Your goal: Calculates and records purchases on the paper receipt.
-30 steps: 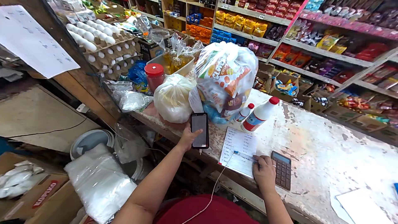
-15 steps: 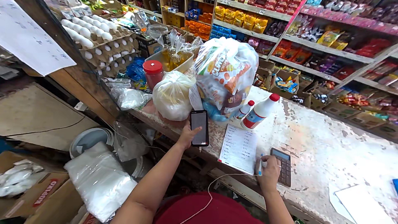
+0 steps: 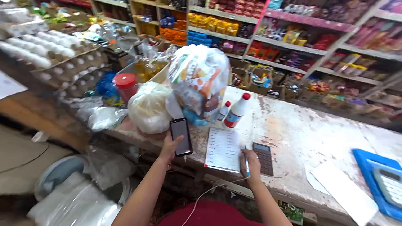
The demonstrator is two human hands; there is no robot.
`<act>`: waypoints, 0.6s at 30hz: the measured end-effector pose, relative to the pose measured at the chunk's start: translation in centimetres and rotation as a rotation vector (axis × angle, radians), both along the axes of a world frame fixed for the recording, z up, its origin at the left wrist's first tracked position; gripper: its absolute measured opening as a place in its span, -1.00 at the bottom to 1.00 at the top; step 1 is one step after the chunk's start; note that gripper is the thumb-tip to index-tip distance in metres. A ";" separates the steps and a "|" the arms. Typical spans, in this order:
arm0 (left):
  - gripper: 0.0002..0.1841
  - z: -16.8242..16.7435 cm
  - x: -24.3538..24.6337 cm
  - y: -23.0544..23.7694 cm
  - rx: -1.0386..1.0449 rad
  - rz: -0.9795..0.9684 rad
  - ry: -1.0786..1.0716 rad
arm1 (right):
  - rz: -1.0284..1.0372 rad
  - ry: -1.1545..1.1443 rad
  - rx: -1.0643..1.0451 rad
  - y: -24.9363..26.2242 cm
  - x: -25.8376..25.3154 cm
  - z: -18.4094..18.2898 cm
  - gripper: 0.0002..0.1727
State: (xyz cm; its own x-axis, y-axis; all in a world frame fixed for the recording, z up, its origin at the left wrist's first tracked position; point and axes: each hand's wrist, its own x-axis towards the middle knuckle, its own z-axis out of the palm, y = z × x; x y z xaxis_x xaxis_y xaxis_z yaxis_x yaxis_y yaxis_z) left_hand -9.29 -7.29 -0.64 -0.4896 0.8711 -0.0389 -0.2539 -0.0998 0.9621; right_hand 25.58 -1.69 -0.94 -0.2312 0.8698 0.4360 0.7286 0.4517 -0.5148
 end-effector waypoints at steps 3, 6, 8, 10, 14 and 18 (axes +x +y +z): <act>-0.22 0.1 0.4 -0.2 -0.029 0.033 0.050 | -0.014 0.011 -0.040 -0.3 0.0 0.1 -0.66; -0.22 0.4 0.7 -0.7 -0.088 0.052 0.132 | -0.028 0.035 -0.073 -0.5 -0.1 0.1 -0.67; -0.24 0.8 1.0 -0.8 -0.099 0.048 0.177 | -0.027 0.047 -0.112 -0.5 0.0 0.6 -0.66; -0.24 0.6 0.8 -0.7 -0.071 0.045 0.211 | -0.008 0.080 -0.148 -0.4 0.0 1.0 -0.63; -0.28 -0.1 -0.2 -0.3 0.011 -0.019 0.249 | 0.037 0.336 -0.264 -0.4 0.1 1.8 -0.59; -0.32 -0.3 -0.4 0.1 0.042 -0.017 0.211 | 0.314 0.611 0.070 -2.6 -1.3 8.0 -0.53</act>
State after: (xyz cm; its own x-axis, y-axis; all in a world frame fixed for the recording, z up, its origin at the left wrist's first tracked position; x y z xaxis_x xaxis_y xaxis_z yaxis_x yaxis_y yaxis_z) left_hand -9.71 -7.23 -0.91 -0.4680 0.8781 0.0995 -0.0496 -0.1384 0.9891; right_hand 24.27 -4.33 7.08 -0.1626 0.7671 0.6206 0.1464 0.6407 -0.7537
